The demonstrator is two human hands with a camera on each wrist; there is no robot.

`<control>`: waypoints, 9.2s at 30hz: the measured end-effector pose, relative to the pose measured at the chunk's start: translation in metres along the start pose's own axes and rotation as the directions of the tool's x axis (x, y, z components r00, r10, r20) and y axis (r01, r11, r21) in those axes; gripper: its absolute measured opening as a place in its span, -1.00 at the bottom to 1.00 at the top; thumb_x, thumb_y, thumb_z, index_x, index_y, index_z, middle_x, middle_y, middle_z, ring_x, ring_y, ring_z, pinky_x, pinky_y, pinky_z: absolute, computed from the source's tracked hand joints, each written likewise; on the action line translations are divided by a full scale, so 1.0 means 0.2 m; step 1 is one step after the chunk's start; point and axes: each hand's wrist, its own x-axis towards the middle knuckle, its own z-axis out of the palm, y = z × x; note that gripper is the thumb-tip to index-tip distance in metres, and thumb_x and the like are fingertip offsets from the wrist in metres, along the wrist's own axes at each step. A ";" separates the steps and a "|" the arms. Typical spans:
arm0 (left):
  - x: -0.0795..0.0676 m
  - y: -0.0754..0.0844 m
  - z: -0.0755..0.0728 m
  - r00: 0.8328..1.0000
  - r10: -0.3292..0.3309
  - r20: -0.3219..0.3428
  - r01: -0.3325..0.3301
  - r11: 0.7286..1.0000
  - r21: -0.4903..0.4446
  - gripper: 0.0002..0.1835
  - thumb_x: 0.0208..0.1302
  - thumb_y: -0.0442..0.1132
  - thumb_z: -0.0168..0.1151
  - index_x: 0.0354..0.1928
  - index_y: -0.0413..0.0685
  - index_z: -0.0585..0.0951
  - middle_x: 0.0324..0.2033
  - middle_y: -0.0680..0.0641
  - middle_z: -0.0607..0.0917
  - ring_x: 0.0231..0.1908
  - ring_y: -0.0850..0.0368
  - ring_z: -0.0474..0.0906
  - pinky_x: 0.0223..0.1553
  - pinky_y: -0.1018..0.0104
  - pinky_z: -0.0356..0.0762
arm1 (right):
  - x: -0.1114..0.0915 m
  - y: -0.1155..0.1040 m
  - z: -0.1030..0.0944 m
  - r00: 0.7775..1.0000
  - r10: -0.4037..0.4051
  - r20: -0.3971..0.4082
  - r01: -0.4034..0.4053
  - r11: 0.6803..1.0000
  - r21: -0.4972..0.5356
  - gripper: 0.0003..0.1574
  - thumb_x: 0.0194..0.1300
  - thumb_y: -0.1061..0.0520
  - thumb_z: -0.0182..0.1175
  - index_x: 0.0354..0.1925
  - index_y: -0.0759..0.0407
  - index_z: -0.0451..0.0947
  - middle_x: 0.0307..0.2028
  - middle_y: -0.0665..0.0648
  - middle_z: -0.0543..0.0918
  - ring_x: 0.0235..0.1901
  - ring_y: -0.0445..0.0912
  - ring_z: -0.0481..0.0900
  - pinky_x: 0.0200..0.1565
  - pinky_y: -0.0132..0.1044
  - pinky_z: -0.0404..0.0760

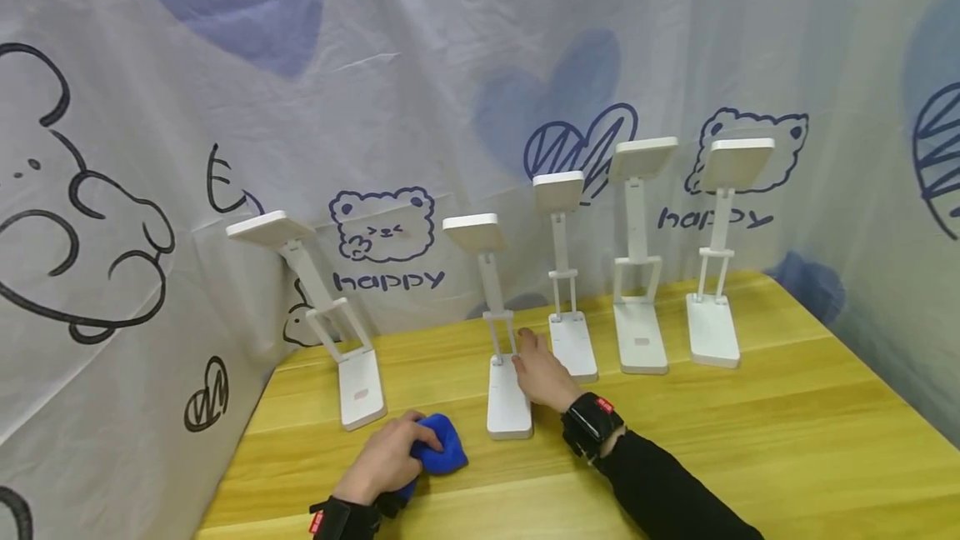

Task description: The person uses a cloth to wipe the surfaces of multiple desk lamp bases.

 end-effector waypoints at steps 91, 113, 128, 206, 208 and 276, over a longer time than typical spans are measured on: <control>0.36 0.34 0.20 0.946 0.104 -0.306 -0.019 0.963 0.268 -0.63 0.18 -0.09 0.19 0.03 -0.01 0.65 0.17 -0.19 0.47 -0.10 -0.18 0.54 -0.28 -0.08 0.63 | 0.11 -0.01 -0.14 0.957 -0.281 -0.064 0.288 0.928 0.236 -0.62 0.40 0.23 0.02 0.15 0.18 0.45 -0.10 0.21 0.67 -0.14 -0.04 0.62 -0.13 -0.06 0.65; 0.41 0.40 0.24 0.885 0.135 -0.445 0.024 0.942 0.335 -0.74 0.13 -0.12 0.27 -0.17 -0.06 0.70 -0.02 -0.18 0.53 -0.33 -0.12 0.52 -0.48 0.02 0.63 | 0.12 0.03 -0.12 0.948 -0.289 -0.134 0.314 0.920 0.233 -0.62 0.38 0.27 0.03 0.13 0.15 0.53 -0.26 0.19 0.74 -0.31 -0.08 0.66 -0.34 -0.20 0.69; 0.35 0.39 0.22 0.936 0.178 -0.304 -0.054 0.925 0.376 -0.62 0.06 -0.19 0.17 -0.03 0.00 0.67 0.13 -0.18 0.50 -0.16 -0.16 0.50 -0.36 -0.02 0.63 | 0.13 0.04 -0.10 0.940 -0.295 -0.171 0.326 0.925 0.195 -0.64 0.35 0.27 0.06 0.08 0.13 0.56 -0.30 0.14 0.74 -0.37 -0.13 0.64 -0.42 -0.21 0.64; 0.30 0.35 0.15 0.966 0.242 -0.095 -0.220 0.955 0.198 -0.45 0.08 -0.47 0.06 -0.05 0.37 0.69 0.18 -0.07 0.47 0.06 -0.09 0.36 -0.09 -0.16 0.45 | 0.12 0.05 -0.10 0.946 -0.283 -0.158 0.311 0.930 0.195 -0.61 0.35 0.24 0.08 0.12 0.14 0.54 -0.29 0.12 0.74 -0.38 -0.10 0.65 -0.42 -0.23 0.65; 0.29 0.34 0.14 0.967 0.245 -0.075 -0.229 0.958 0.172 -0.41 0.04 -0.52 0.05 -0.09 0.39 0.70 0.20 -0.07 0.46 0.09 -0.09 0.35 -0.05 -0.19 0.43 | 0.12 0.05 -0.10 0.942 -0.292 -0.163 0.322 0.925 0.201 -0.61 0.34 0.26 0.08 0.12 0.16 0.54 -0.29 0.14 0.74 -0.37 -0.06 0.66 -0.41 -0.21 0.66; 0.32 0.32 0.08 0.987 0.163 0.011 -0.163 0.981 0.102 -0.35 -0.05 -0.59 0.04 -0.24 0.46 0.74 0.15 -0.07 0.48 0.10 -0.12 0.33 0.01 -0.19 0.36 | 0.13 0.05 -0.07 0.914 -0.345 -0.216 0.377 0.917 0.132 -0.64 0.35 0.26 0.07 0.08 0.12 0.56 -0.30 0.16 0.75 -0.39 -0.13 0.64 -0.44 -0.23 0.65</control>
